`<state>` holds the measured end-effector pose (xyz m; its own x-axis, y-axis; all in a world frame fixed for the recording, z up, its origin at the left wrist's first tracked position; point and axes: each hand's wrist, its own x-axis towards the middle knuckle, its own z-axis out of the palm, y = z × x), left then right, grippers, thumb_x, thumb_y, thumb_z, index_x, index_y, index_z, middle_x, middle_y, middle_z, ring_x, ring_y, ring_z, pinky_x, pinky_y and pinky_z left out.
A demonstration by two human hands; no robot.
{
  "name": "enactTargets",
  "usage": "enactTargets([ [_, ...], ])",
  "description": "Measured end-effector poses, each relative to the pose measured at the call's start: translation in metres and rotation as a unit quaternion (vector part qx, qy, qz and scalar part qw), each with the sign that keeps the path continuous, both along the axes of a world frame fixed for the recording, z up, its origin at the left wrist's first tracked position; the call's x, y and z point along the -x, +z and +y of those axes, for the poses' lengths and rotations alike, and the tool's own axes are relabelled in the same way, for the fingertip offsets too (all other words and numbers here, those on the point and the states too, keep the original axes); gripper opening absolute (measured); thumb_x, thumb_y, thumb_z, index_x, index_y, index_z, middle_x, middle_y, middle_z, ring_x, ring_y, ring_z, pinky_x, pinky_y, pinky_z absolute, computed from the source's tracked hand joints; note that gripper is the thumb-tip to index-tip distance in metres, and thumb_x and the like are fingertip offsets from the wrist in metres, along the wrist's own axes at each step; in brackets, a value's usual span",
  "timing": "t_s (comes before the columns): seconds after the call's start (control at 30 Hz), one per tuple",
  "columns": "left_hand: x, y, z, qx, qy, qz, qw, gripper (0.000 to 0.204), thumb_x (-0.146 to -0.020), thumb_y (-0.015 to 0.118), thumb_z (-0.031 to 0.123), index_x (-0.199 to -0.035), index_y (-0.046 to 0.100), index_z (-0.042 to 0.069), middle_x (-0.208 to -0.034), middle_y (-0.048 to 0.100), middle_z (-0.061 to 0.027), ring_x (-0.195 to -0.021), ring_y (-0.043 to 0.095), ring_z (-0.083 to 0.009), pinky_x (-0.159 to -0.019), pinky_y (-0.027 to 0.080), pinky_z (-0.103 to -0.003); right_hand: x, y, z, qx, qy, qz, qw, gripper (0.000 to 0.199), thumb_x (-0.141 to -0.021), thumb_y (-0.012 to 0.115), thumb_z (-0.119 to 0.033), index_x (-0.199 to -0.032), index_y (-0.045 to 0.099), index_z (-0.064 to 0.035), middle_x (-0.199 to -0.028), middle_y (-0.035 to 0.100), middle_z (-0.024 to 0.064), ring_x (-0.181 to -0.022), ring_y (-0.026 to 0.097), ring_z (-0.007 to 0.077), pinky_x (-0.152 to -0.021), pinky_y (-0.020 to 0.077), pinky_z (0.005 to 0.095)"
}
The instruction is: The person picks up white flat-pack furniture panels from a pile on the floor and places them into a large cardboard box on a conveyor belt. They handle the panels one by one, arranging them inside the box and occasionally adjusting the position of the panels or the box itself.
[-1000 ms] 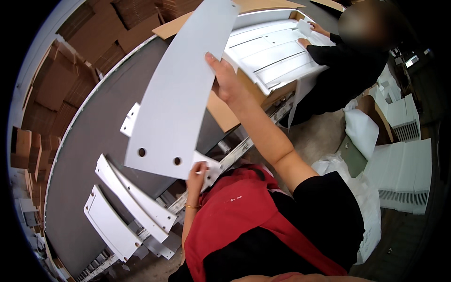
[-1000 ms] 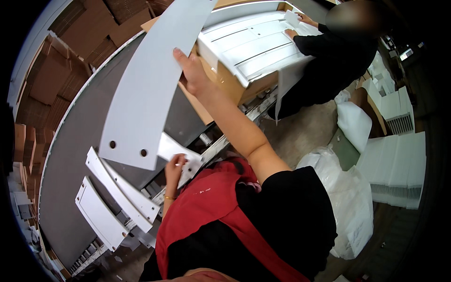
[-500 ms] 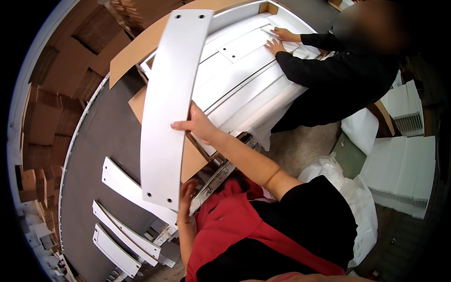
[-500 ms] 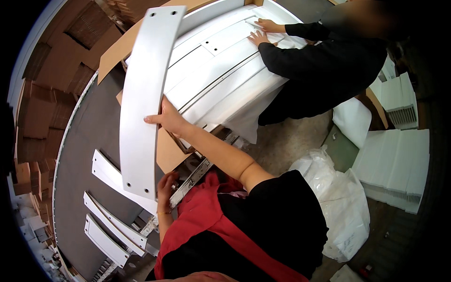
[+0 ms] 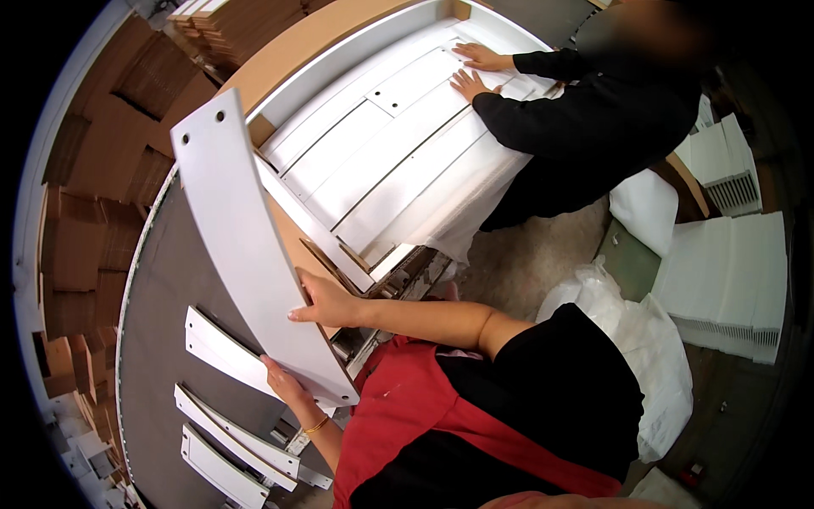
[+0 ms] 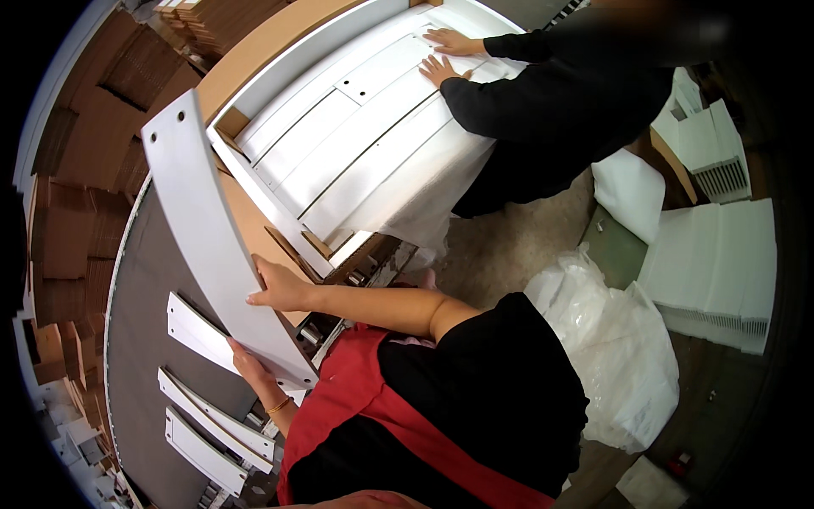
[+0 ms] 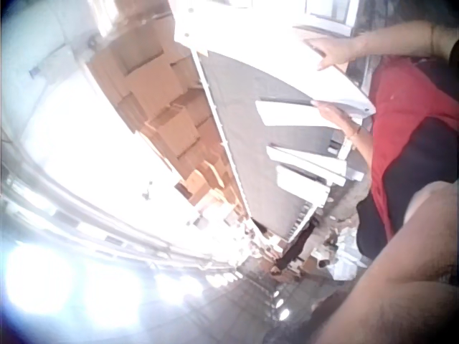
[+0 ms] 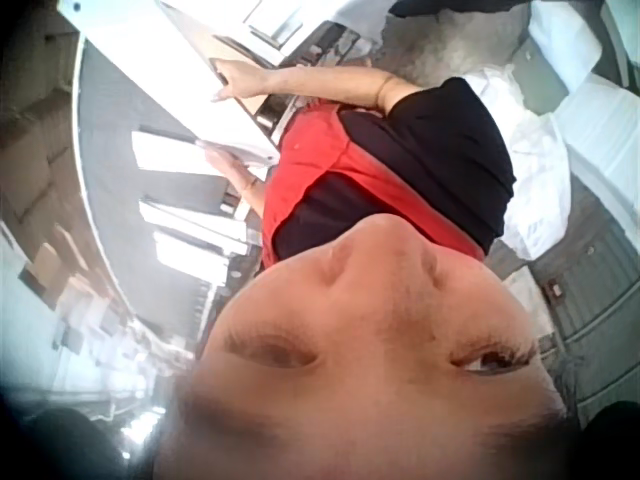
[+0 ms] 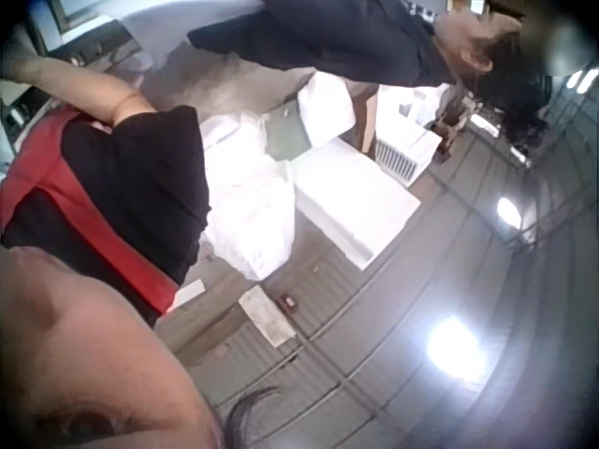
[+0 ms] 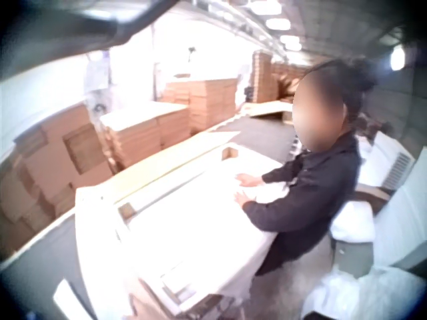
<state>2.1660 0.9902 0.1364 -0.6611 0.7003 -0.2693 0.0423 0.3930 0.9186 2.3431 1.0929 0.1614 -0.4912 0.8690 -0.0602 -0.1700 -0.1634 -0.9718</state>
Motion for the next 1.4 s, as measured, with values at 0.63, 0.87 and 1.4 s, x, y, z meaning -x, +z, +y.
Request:
enactTargets([
  [0.63,0.056,-0.022,-0.035,-0.052,0.001,-0.01,0.999,0.056,-0.089,0.049,0.047,-0.073,0.056,-0.006,-0.067,0.053,-0.002,-0.063,0.045,-0.0106,-0.058,0.04,-0.026,-0.112,-0.141,-0.126,0.2,-0.084,-0.098,0.971,0.029,-0.081,0.049,-0.006,-0.109,0.05,-0.0005,-0.085,0.064,0.0054,-0.074,0.06,0.0118,-0.059,0.0465,0.0232],
  [0.87,0.052,-0.02,-0.028,-0.047,-0.019,-0.064,0.997,0.059,-0.086,0.049,0.051,-0.083,0.057,-0.007,-0.076,0.057,-0.0056,-0.07,0.05,-0.0136,-0.063,0.043,-0.027,-0.097,-0.186,-0.087,0.156,-0.347,-0.166,0.91,0.029,-0.084,0.051,-0.013,-0.112,0.046,-0.0046,-0.085,0.06,0.0076,-0.065,0.059,0.0146,-0.049,0.0451,0.0252],
  [1.4,0.045,-0.017,-0.026,-0.053,0.012,-0.065,0.996,0.059,-0.086,0.05,0.053,-0.085,0.058,-0.006,-0.079,0.057,-0.0053,-0.073,0.051,-0.0136,-0.065,0.043,-0.027,-0.134,-0.206,-0.065,0.273,-0.506,-0.021,0.818,0.037,-0.093,0.033,-0.036,-0.116,0.043,-0.0092,-0.106,0.055,0.0058,-0.084,0.06,0.0191,-0.06,0.052,0.0337],
])
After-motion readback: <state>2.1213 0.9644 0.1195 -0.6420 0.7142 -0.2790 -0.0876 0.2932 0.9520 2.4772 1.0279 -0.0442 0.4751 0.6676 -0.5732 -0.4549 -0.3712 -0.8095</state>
